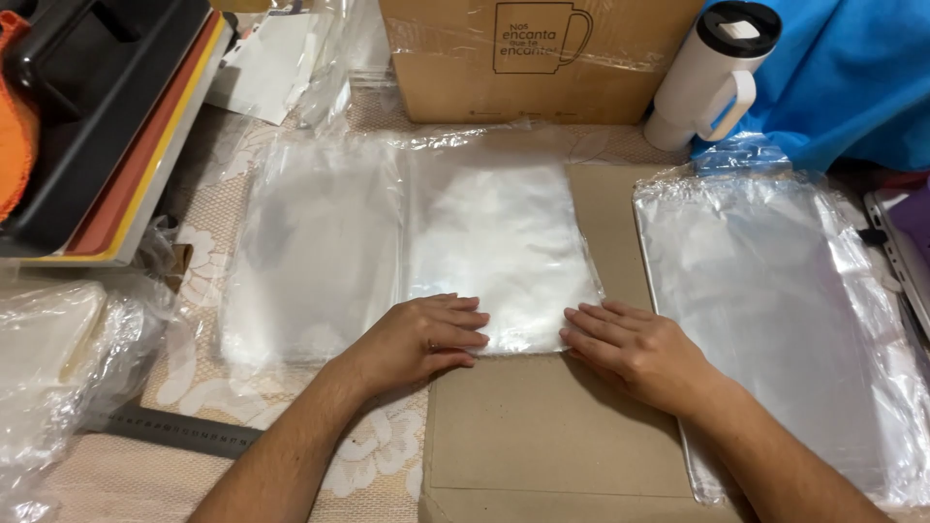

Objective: Counting and stacking individual clear plastic sheets on a work surface.

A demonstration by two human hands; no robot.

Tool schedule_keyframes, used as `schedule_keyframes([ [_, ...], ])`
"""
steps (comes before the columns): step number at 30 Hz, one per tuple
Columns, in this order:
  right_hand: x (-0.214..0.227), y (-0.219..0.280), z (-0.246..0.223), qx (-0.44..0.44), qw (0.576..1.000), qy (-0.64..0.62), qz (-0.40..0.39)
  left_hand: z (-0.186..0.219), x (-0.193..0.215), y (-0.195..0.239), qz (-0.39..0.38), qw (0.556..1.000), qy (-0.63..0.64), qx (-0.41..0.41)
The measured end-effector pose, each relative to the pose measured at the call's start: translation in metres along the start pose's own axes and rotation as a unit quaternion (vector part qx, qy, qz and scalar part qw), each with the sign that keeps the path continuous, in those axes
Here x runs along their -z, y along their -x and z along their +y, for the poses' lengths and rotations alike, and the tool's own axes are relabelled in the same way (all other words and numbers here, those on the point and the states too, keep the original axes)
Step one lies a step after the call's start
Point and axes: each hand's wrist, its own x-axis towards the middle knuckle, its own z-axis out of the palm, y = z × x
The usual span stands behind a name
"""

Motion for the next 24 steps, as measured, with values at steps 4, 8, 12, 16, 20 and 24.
schedule_keyframes([
  [4,-0.001,-0.002,-0.005,0.009,1.0,0.001,0.004,-0.006,-0.001,0.001,-0.002,1.0,-0.031,0.003],
  [8,-0.001,-0.005,-0.009,-0.008,1.0,0.003,0.021,-0.003,0.002,0.001,-0.02,0.999,-0.047,0.019],
  [12,-0.007,-0.014,-0.006,-0.056,0.998,0.023,0.009,0.006,0.006,0.0,-0.028,0.997,-0.067,0.02],
  [16,-0.013,-0.005,-0.006,-0.057,0.998,0.006,-0.021,0.003,0.005,0.001,-0.028,0.998,-0.065,0.005],
  [20,-0.011,-0.004,-0.01,-0.06,0.998,-0.006,-0.022,0.001,0.002,0.004,-0.021,0.997,-0.075,0.003],
  [24,-0.006,-0.012,-0.011,-0.075,0.997,-0.007,-0.004,0.01,0.008,0.002,-0.023,0.998,-0.059,0.008],
])
